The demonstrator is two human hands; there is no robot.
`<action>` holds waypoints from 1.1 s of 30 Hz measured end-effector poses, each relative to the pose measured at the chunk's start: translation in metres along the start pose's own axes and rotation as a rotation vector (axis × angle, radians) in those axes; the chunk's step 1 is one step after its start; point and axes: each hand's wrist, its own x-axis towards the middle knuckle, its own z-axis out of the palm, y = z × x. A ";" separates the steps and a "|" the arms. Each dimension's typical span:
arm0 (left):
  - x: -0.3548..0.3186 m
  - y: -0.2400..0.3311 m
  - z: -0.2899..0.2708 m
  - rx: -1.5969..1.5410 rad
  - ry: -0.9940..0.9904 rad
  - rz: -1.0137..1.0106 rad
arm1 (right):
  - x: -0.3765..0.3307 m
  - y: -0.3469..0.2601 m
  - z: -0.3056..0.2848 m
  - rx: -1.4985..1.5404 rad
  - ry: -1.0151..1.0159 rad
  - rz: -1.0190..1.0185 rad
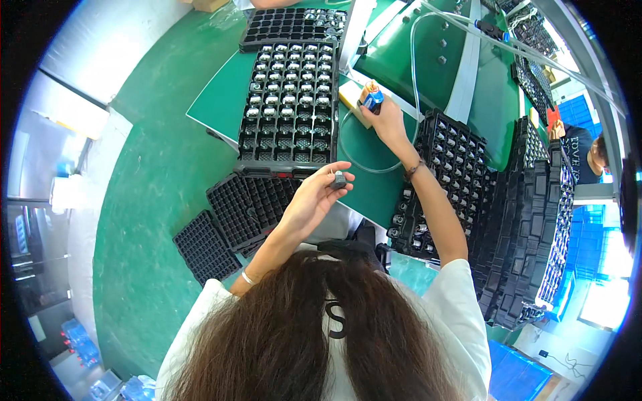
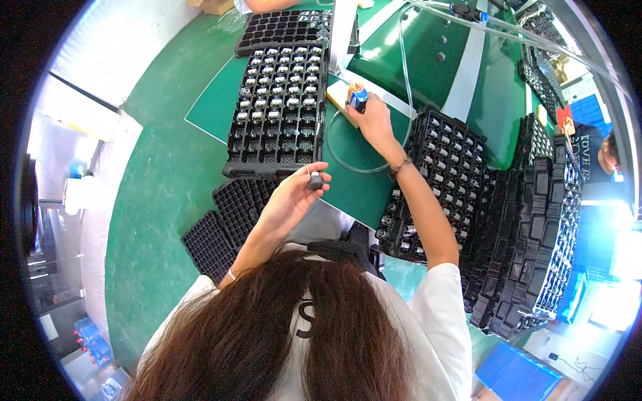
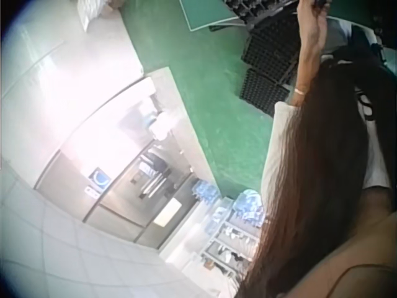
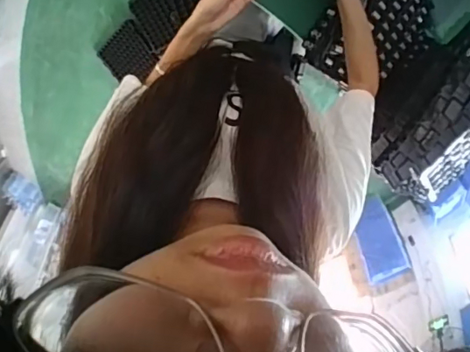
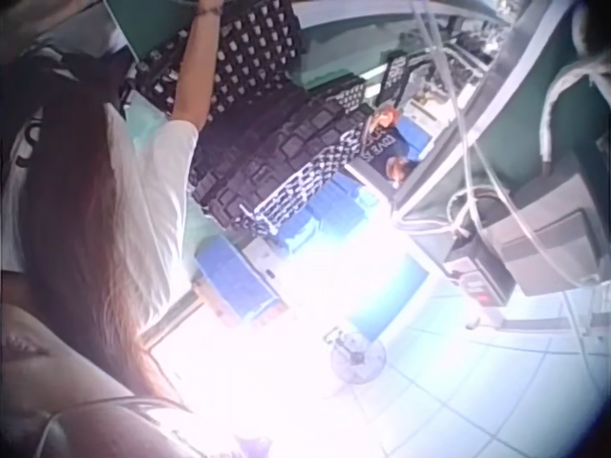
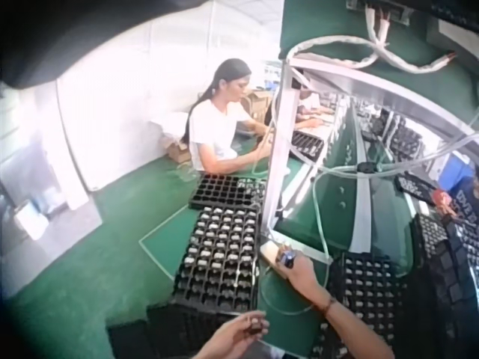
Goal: Placing small caps onto electronic components organized in a grid tray on an assembly line.
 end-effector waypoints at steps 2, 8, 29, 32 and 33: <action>-0.001 -0.002 0.001 0.003 -0.012 -0.001 | 0.004 0.003 0.004 0.001 0.016 -0.001; -0.001 -0.006 0.000 0.019 -0.045 -0.012 | 0.013 0.007 0.010 -0.007 -0.009 0.024; -0.006 -0.004 0.001 0.016 -0.048 -0.027 | 0.010 -0.019 -0.031 0.195 0.277 -0.036; -0.007 -0.005 0.001 0.016 -0.060 -0.033 | 0.005 0.000 -0.006 0.176 0.231 -0.072; -0.007 -0.005 0.001 0.010 -0.060 -0.033 | 0.005 -0.001 -0.002 0.170 0.255 -0.069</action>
